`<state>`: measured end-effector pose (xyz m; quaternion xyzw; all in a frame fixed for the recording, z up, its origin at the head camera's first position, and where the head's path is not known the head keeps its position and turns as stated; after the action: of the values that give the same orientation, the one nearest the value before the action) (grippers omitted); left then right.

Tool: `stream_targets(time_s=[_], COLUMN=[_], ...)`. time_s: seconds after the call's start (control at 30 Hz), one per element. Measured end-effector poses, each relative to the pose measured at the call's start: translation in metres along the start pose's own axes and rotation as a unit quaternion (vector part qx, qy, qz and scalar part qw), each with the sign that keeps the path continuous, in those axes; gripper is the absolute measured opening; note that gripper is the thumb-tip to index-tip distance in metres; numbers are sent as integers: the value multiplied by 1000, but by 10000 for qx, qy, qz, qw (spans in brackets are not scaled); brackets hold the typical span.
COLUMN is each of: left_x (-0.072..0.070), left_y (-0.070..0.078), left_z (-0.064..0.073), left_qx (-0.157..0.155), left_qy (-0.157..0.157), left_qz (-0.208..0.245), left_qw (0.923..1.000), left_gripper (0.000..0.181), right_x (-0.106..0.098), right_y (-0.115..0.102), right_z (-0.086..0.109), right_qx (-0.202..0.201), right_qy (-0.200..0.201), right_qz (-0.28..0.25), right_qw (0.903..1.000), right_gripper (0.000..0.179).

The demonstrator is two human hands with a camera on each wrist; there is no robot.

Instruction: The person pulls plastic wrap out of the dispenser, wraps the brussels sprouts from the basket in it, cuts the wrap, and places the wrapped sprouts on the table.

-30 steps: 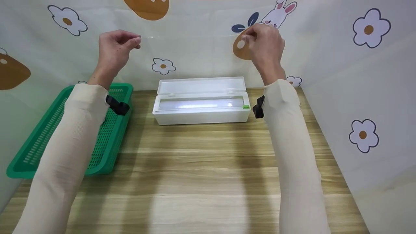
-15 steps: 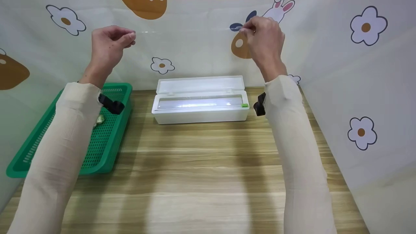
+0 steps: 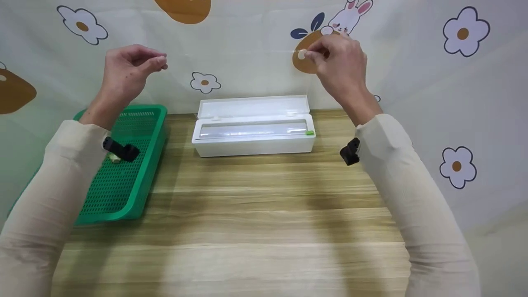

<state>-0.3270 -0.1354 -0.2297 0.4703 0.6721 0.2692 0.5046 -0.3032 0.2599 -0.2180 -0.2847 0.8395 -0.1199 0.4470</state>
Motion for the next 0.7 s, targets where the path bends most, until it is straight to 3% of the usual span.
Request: stream_targets(time_s=[0.23,0.5,0.7], left_x=[-2,1,1], left_y=[-3,-11,-19], left_z=[31,60,81], left_qx=[21,44,54], left_qy=[-449,-810,-1204], left_qz=[157,28,-77], left_qw=[9989,9967,9927], left_gripper=[24,22,19], right_x=[-8,-12,-14], right_y=[1,4,5], right_z=[32,61,83], right_qx=[-61,-5,-330], right_qy=[-79,-173,-373], right_qz=[-362,-731,-653], right_qw=[9993,9972,9966], right_gripper=[24,22,15])
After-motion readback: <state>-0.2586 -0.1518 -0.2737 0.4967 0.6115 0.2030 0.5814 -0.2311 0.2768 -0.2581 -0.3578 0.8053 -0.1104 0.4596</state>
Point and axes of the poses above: each hand's wrist, its own z-axis away from the middle knuckle, its own x-axis out of the palm, y = z × x, the point moved 3 cm from there along -z, towards the middle knuckle, and after that the axes turned 5 degrees about -y, right-handed, at the moved point
